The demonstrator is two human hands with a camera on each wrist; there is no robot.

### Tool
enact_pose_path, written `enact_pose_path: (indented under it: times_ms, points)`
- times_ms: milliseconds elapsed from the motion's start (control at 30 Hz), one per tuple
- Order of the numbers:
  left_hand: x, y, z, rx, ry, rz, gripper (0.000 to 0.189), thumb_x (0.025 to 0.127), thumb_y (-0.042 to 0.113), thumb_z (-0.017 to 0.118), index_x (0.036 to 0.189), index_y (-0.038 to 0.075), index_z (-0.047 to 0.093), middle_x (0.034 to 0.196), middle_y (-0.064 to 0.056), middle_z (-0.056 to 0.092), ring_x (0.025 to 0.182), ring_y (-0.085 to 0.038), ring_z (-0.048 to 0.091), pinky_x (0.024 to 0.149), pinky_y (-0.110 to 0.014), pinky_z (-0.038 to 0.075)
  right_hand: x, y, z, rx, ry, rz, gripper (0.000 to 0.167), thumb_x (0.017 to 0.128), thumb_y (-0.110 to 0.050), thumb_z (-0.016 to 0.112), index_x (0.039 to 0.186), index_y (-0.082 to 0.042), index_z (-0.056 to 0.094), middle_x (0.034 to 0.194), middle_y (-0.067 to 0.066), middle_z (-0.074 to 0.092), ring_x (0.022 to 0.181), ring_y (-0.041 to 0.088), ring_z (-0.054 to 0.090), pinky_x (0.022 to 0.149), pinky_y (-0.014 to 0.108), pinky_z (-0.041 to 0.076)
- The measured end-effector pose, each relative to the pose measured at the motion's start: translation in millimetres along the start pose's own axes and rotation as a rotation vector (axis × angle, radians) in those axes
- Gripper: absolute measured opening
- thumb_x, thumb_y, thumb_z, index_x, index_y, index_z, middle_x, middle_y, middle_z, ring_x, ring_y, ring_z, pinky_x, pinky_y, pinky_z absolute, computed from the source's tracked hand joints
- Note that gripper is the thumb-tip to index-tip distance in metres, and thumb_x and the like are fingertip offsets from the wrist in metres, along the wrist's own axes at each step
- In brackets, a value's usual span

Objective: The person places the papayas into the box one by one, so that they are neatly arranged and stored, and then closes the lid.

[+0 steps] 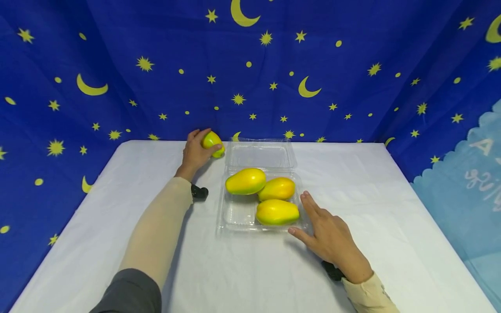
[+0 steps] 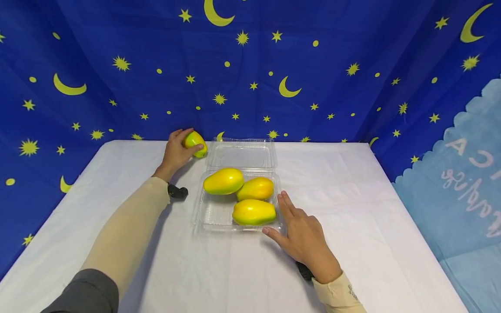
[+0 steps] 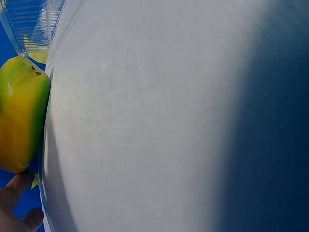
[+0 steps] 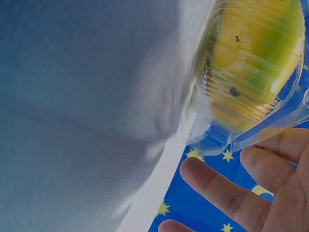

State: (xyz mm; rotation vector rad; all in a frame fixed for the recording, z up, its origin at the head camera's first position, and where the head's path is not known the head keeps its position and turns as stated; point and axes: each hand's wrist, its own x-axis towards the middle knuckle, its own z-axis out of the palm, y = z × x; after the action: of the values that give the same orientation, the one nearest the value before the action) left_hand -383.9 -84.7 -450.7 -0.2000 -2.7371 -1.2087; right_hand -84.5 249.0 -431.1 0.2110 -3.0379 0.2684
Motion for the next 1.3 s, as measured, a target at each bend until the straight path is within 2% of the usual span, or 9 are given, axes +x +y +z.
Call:
enact_pose_path:
  times_ms: [233, 467, 600, 800, 1133, 1300]
  points:
    - [-1.1, -3.9, -6.2, 0.011, 0.0, 0.009, 0.075, 0.085, 0.049, 0.077, 0.151, 0.031, 0.046, 0.165, -0.01, 0.025, 0.147, -0.038, 0.033, 0.117, -0.061, 0.026, 0.9, -1.1, 0.1, 0.001, 0.002, -0.008, 0.095, 0.09, -0.069, 0.056, 0.159, -0.01, 0.028, 0.163, 0.008, 0.032, 0.113, 0.036, 0.066, 0.071, 0.046, 0.058]
    - [-2.4, -9.6, -11.8, -0.058, 0.044, 0.036, 0.071, 0.084, 0.043, 0.08, 0.146, 0.025, 0.052, 0.16, -0.013, 0.034, 0.146, -0.034, 0.036, 0.12, -0.049, 0.033, 1.6, -1.7, 0.2, -0.003, -0.001, -0.003, 0.096, 0.09, -0.07, 0.056, 0.159, -0.011, 0.027, 0.164, 0.008, 0.032, 0.114, 0.035, 0.065, 0.072, 0.047, 0.058]
    - [-5.9, -8.8, -14.4, -0.05, 0.059, 0.037, 0.069, 0.083, 0.045, 0.081, 0.143, 0.024, 0.054, 0.156, -0.013, 0.037, 0.141, -0.034, 0.039, 0.117, -0.049, 0.036, 1.5, -2.0, 0.2, -0.002, -0.007, -0.001, 0.096, 0.09, -0.071, 0.056, 0.159, -0.011, 0.027, 0.164, 0.007, 0.031, 0.115, 0.035, 0.065, 0.073, 0.048, 0.058]
    - [-9.8, -9.7, -17.8, -0.02, 0.063, 0.037, 0.068, 0.081, 0.046, 0.082, 0.14, 0.025, 0.056, 0.155, -0.009, 0.038, 0.139, -0.036, 0.035, 0.112, -0.054, 0.036, 0.4, -1.7, -0.2, -0.007, -0.01, 0.006, 0.096, 0.09, -0.07, 0.056, 0.159, -0.011, 0.026, 0.164, 0.007, 0.031, 0.116, 0.035, 0.065, 0.073, 0.048, 0.057]
    - [-14.5, -17.5, -19.3, -0.134, 0.087, 0.024, 0.064, 0.082, 0.039, 0.082, 0.137, 0.022, 0.055, 0.153, -0.011, 0.039, 0.139, -0.033, 0.037, 0.115, -0.051, 0.036, 0.3, -0.6, -0.3, -0.01, -0.009, 0.001, 0.097, 0.09, -0.071, 0.055, 0.159, -0.01, 0.027, 0.164, 0.008, 0.032, 0.114, 0.035, 0.065, 0.07, 0.047, 0.057]
    - [-17.4, -15.8, -23.4, -0.162, 0.106, 0.047, 0.064, 0.081, 0.037, 0.084, 0.137, 0.022, 0.055, 0.151, -0.01, 0.041, 0.137, -0.031, 0.042, 0.115, -0.049, 0.038, 0.6, -0.2, -1.5, -0.009, -0.016, 0.001, 0.097, 0.09, -0.072, 0.054, 0.159, -0.01, 0.027, 0.164, 0.008, 0.031, 0.114, 0.035, 0.065, 0.071, 0.047, 0.057]
